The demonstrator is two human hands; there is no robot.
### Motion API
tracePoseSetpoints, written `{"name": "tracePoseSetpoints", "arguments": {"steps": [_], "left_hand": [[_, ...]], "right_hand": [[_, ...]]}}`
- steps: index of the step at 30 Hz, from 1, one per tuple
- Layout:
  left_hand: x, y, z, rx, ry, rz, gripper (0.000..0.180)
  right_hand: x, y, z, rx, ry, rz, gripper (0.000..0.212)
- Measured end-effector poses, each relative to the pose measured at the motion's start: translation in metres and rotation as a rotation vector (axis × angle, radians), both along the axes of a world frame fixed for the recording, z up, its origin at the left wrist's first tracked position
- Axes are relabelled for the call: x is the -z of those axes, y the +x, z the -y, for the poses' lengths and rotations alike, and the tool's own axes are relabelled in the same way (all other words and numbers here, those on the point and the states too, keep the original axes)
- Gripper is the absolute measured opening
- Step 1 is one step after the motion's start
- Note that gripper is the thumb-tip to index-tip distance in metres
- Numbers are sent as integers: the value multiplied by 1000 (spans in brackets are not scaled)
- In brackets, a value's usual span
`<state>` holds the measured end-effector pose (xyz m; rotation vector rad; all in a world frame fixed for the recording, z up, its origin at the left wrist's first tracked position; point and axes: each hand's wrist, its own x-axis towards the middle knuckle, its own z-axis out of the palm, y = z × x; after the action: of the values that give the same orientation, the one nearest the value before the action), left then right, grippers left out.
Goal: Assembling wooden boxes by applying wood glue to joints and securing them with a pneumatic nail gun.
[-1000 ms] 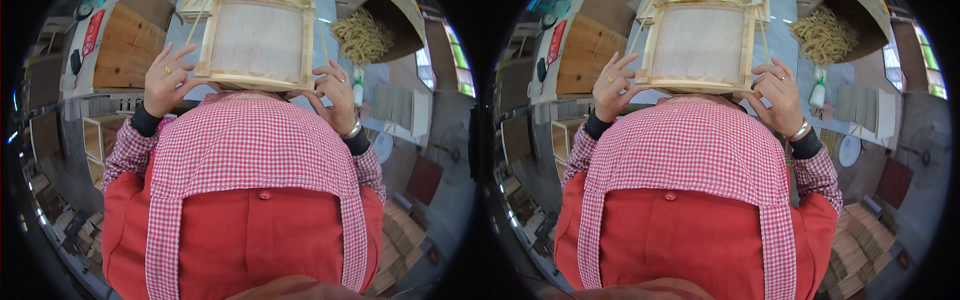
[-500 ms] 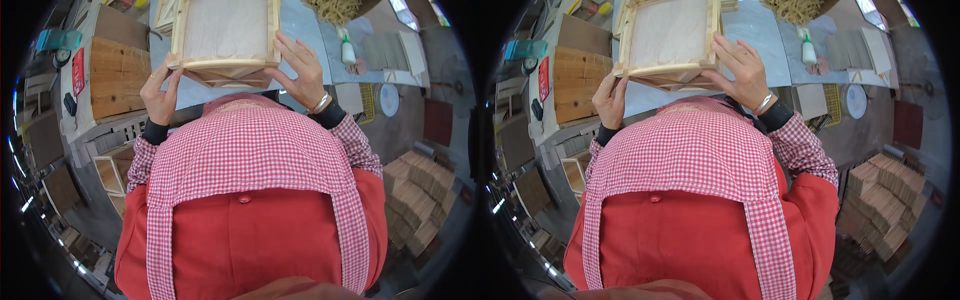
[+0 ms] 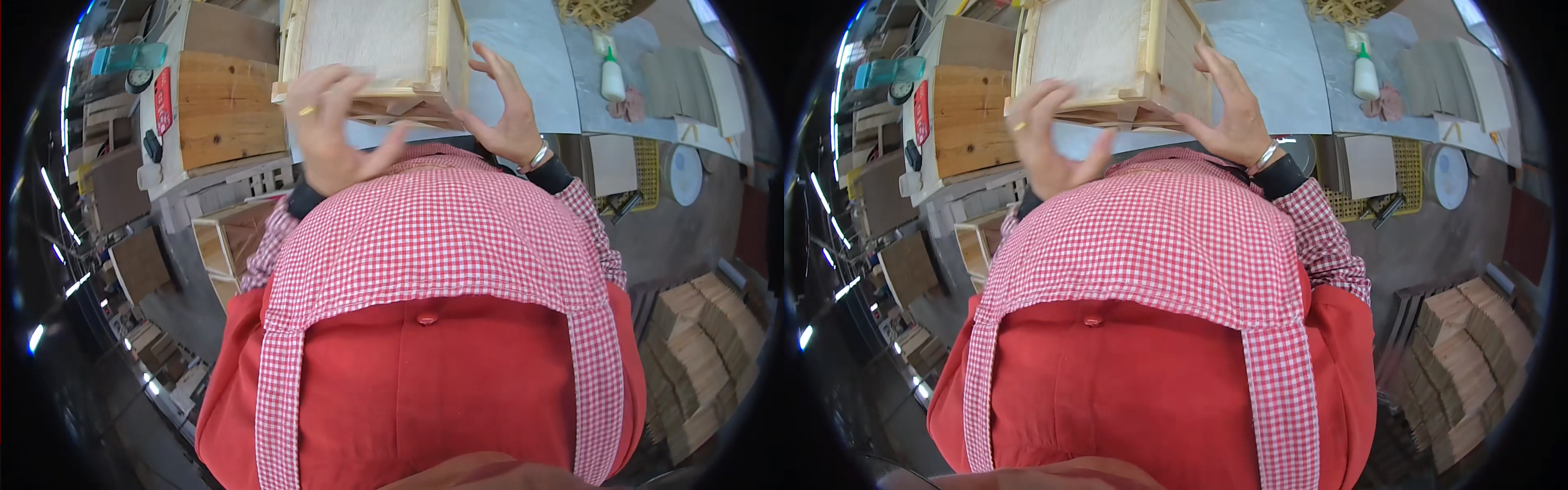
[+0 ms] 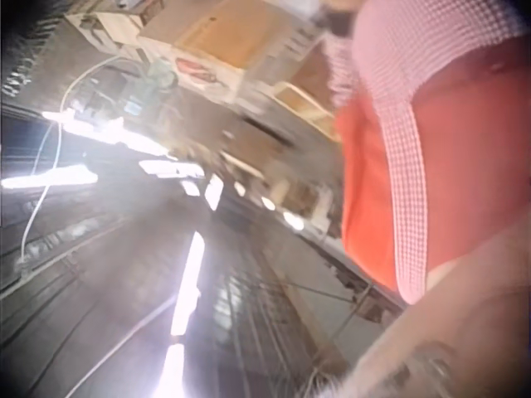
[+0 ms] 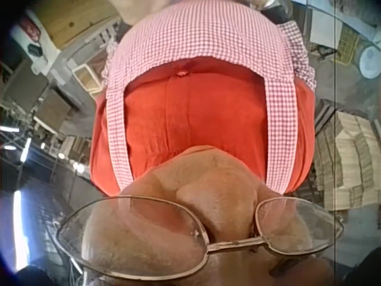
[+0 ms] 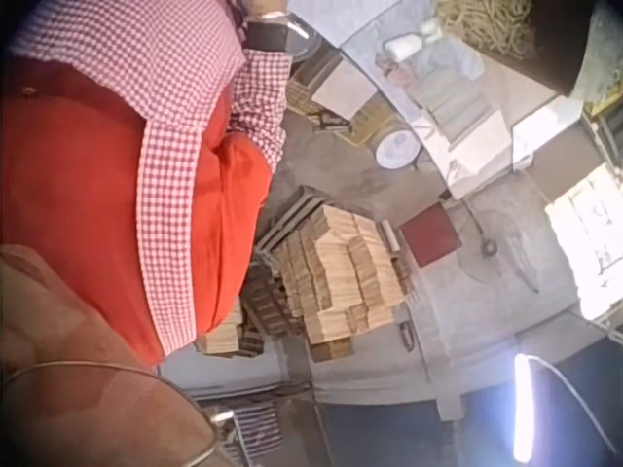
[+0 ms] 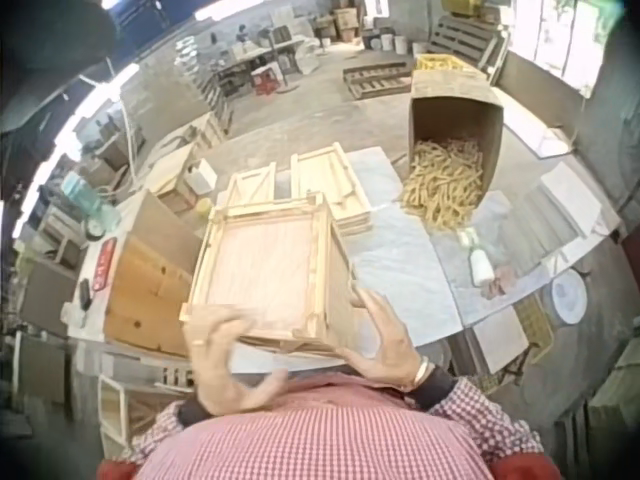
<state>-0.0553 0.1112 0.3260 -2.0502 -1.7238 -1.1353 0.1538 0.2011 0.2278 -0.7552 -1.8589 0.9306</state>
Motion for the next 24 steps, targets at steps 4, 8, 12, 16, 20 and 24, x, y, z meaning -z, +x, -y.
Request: {"name": "tracePoseSetpoints", "arguments": {"steps": [4, 8, 12, 16, 20, 24], "left_hand": [[13, 36, -35, 83, -89, -19, 19], [21, 53, -51, 45, -143, 64, 20], [13, 61, -49, -34, -177, 112, 22], [10, 66, -49, -116, -218, 157, 22], [12, 69, -53, -146, -228, 135, 22], [12, 70, -58, -169, -251, 105, 23]], "right_hand": [[64, 69, -40, 203, 113, 213, 55], [143, 202, -106, 810, 3, 524, 42], [209, 294, -138, 839, 250, 972, 37], [234, 324, -159, 727, 170, 1039, 35], [205, 318, -178, 782, -264, 901, 30], [173, 235, -183, 825, -94, 233, 25]]}}
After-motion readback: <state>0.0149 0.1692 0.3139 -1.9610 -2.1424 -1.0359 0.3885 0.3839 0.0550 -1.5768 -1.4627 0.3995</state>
